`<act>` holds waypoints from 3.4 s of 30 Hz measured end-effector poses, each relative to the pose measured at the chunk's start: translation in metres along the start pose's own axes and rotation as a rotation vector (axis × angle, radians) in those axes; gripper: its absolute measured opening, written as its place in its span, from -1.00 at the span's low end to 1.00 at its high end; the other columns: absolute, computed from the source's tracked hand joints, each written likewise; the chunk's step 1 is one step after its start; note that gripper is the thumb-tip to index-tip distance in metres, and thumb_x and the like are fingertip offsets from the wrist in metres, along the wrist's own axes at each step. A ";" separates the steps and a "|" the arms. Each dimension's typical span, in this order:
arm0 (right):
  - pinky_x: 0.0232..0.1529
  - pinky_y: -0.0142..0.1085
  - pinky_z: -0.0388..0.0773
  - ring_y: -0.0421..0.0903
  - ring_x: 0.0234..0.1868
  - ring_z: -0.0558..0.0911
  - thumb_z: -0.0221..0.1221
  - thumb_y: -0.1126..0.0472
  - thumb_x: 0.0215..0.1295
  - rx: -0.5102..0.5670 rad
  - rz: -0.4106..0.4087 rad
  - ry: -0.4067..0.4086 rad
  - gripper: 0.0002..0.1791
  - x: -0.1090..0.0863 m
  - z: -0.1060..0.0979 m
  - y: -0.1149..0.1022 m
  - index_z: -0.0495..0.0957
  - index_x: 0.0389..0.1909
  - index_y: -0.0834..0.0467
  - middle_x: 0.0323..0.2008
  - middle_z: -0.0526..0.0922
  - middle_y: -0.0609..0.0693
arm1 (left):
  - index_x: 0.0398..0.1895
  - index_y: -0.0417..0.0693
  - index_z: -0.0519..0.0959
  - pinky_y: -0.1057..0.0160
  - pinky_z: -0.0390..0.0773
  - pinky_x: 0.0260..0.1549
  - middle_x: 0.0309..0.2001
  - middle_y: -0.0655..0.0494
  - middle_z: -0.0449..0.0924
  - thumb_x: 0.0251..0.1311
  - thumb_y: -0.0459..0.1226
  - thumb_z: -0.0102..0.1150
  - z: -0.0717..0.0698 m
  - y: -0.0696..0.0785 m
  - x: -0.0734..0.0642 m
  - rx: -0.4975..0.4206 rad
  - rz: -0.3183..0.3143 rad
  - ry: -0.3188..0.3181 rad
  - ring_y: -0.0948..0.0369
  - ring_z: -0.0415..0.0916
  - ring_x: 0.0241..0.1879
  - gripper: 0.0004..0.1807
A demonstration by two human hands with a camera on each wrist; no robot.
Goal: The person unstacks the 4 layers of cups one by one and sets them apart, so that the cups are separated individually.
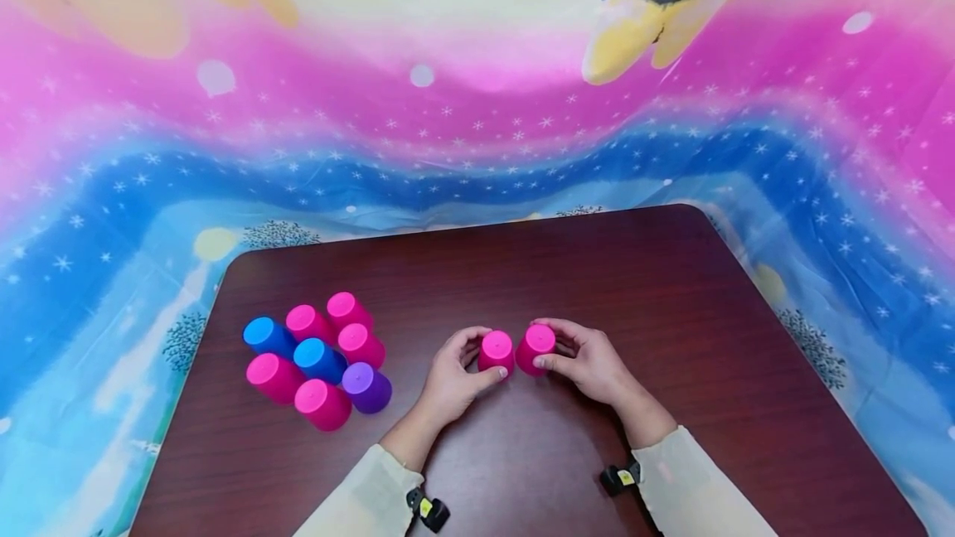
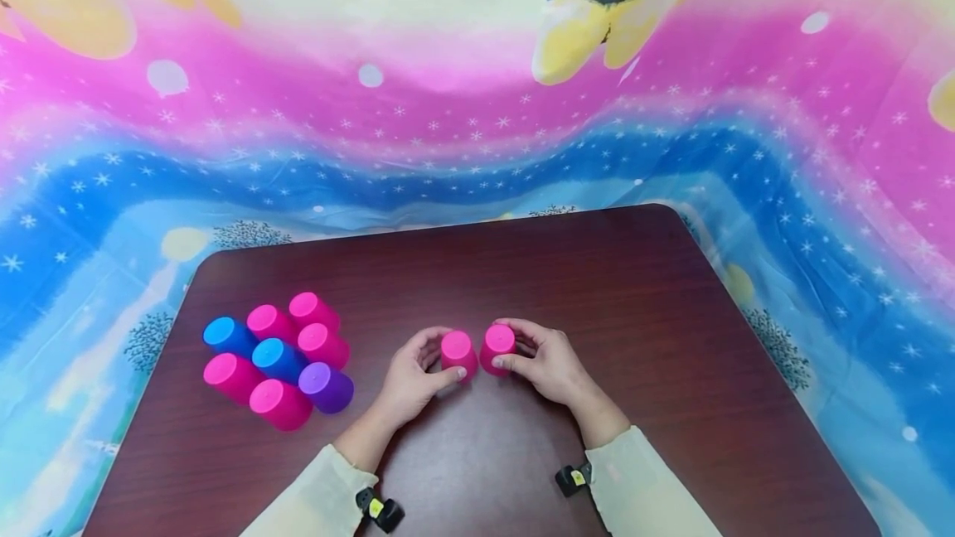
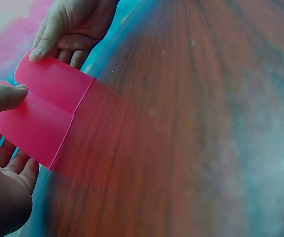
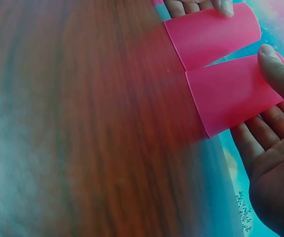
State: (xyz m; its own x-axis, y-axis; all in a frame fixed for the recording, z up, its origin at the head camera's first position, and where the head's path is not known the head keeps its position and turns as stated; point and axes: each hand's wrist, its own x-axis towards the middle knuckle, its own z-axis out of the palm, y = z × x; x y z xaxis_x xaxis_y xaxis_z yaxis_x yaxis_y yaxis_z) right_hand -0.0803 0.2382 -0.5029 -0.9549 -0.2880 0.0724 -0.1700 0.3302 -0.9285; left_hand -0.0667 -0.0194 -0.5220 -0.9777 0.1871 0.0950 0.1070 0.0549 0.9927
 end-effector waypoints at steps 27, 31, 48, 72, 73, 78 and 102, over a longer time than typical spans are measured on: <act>0.16 -0.24 0.62 0.03 0.18 0.69 0.52 0.22 0.16 -0.004 -0.011 0.000 -0.35 0.001 0.000 -0.003 0.58 0.30 0.11 0.15 0.69 0.08 | 0.13 0.00 0.60 0.01 0.50 0.30 0.10 0.06 0.62 -0.04 -0.39 0.63 -0.014 0.029 -0.020 0.024 -0.014 0.017 0.07 0.58 0.20 -0.39; 0.17 -0.21 0.61 0.02 0.18 0.69 0.53 0.20 0.15 0.000 -0.003 -0.003 -0.35 0.000 0.000 -0.001 0.58 0.30 0.09 0.15 0.69 0.06 | 0.13 0.01 0.60 0.03 0.53 0.28 0.08 0.07 0.63 -0.05 -0.38 0.64 -0.019 0.036 -0.024 0.038 -0.007 0.026 0.09 0.58 0.18 -0.38; 0.11 -0.38 0.62 0.07 0.15 0.70 0.53 0.25 0.15 0.023 -0.030 0.001 -0.35 -0.001 0.000 0.002 0.58 0.30 0.15 0.13 0.70 0.11 | 0.18 0.16 0.58 0.05 0.57 0.23 0.11 0.16 0.61 -0.05 -0.29 0.67 -0.054 0.063 -0.046 0.103 0.024 0.082 0.17 0.60 0.16 -0.32; 0.14 -0.36 0.60 -0.05 0.14 0.70 0.53 0.21 0.15 0.048 -0.042 -0.011 -0.37 0.001 0.002 0.003 0.59 0.28 0.08 0.13 0.70 0.06 | 0.32 -0.14 0.47 0.43 0.52 0.16 0.21 0.01 0.59 0.05 -0.43 0.57 -0.128 0.092 -0.089 0.110 -0.077 0.345 0.27 0.57 0.19 -0.27; 0.14 -0.37 0.60 -0.05 0.14 0.70 0.53 0.21 0.15 0.049 -0.043 -0.012 -0.37 0.001 0.002 0.003 0.59 0.28 0.09 0.13 0.69 0.06 | 0.32 -0.15 0.47 0.44 0.52 0.15 0.21 0.01 0.59 0.05 -0.44 0.57 -0.131 0.092 -0.091 0.110 -0.073 0.364 0.27 0.57 0.20 -0.27; 0.14 -0.35 0.60 -0.04 0.14 0.70 0.53 0.21 0.15 0.048 -0.043 -0.007 -0.36 0.001 0.002 0.003 0.59 0.28 0.10 0.14 0.69 0.09 | 0.34 -0.12 0.46 0.46 0.54 0.11 0.21 0.06 0.57 0.07 -0.45 0.55 -0.144 0.093 -0.102 0.101 -0.082 0.443 0.24 0.54 0.21 -0.27; 0.18 -0.35 0.57 -0.02 0.16 0.68 0.50 0.26 0.17 0.027 -0.025 -0.004 -0.37 -0.001 0.001 0.002 0.57 0.29 0.09 0.15 0.68 0.06 | 0.31 -0.20 0.51 0.54 0.56 0.00 0.15 0.00 0.57 0.02 -0.57 0.51 -0.182 0.087 -0.138 0.026 -0.053 0.764 0.16 0.54 0.15 -0.29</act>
State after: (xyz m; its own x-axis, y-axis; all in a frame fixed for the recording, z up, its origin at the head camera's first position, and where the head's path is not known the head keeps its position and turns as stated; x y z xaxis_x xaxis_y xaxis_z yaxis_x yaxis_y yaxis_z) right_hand -0.0794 0.2378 -0.5049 -0.9495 -0.2993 0.0945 -0.1873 0.2986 -0.9358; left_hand 0.0450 -0.2193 -0.4354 -0.8338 -0.5461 0.0812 0.0514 0.0696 0.9963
